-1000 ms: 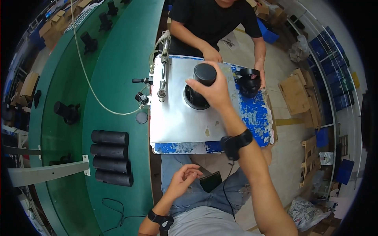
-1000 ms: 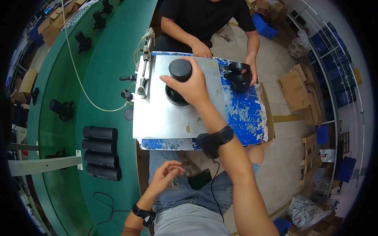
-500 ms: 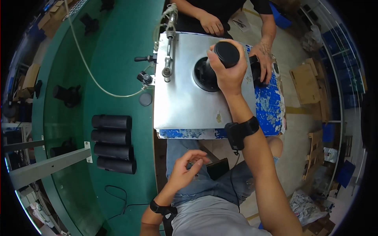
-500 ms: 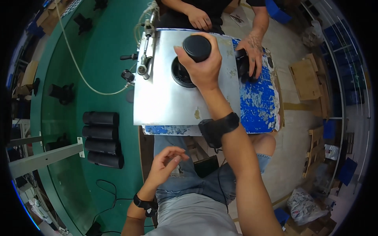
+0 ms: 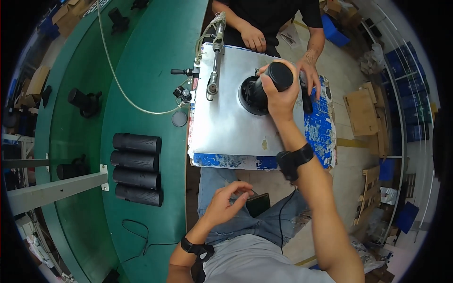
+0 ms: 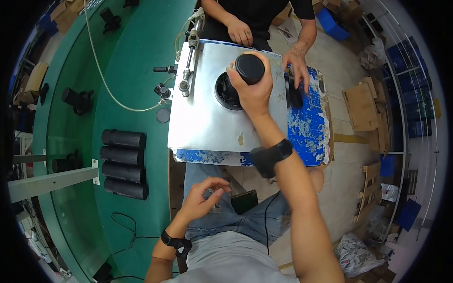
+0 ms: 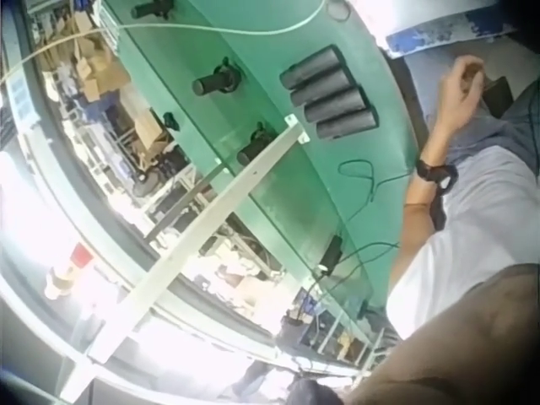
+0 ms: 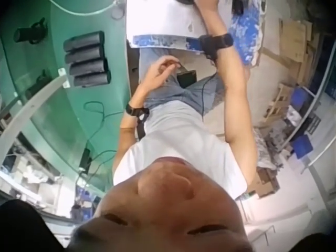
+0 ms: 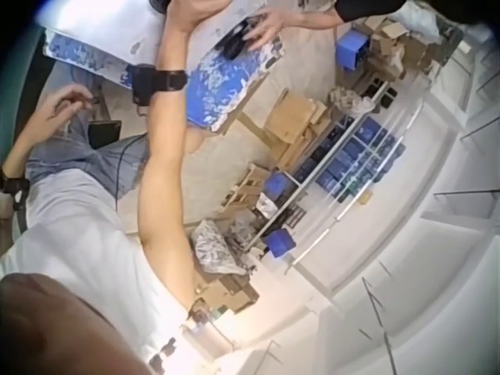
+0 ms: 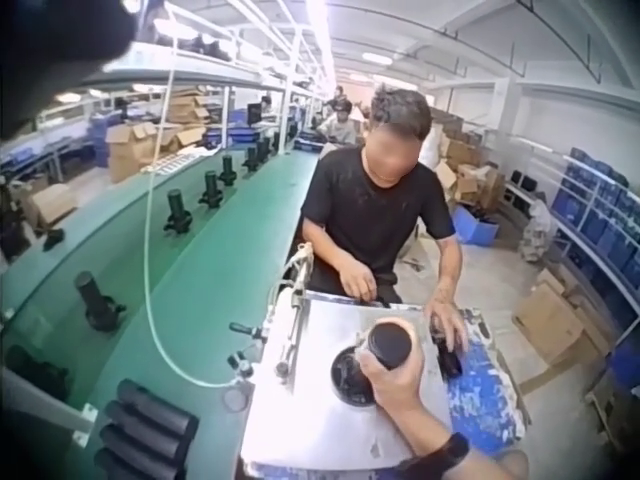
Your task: The person picks up a speaker body, inserts it into a press machine, and removes it. They then fit a base onto the speaker body by hand and place the assembled unit onto the conveyor belt.
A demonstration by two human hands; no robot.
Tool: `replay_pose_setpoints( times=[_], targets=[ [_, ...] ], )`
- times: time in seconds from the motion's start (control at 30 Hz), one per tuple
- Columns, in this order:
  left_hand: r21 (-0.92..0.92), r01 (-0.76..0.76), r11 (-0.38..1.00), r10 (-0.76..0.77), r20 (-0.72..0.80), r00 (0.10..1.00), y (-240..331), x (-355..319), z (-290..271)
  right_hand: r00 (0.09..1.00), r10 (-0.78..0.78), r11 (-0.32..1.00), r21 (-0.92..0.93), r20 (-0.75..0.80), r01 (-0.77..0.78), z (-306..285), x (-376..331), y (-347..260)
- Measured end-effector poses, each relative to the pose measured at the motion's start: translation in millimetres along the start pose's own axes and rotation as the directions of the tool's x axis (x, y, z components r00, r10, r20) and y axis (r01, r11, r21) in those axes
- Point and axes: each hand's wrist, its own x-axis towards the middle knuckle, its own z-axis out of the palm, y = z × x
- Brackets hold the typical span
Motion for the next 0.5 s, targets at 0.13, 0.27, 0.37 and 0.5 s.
replay_pose_setpoints(
  times=[0.13, 0.27, 0.37, 0.5],
  targets=[
    [-0.066, -0.054, 0.996, 0.051, -0.049, 0.998, 7, 22, 10, 0.971, -0.123, 0.962, -0.266, -0.203, 0.067, 13, -12, -7],
    [-0.088, -0.096, 0.992, 0.097, 0.006, 0.995, 18, 38, 10, 0.996, -0.014, 0.999, -0.047, -0.088, 0.010, 8, -5, -6],
    [-0.065, -0.113, 0.991, 0.115, 0.023, 0.993, 17, 37, 8, 0.991, 0.034, 0.989, 0.141, 0.127, -0.052, -1, 1, -4],
    [-0.098, -0.066, 0.993, 0.070, 0.035, 0.997, 8, 29, 7, 0.913, 0.126, 0.942, 0.242, 0.389, -0.233, -28, 18, 4]
  ],
)
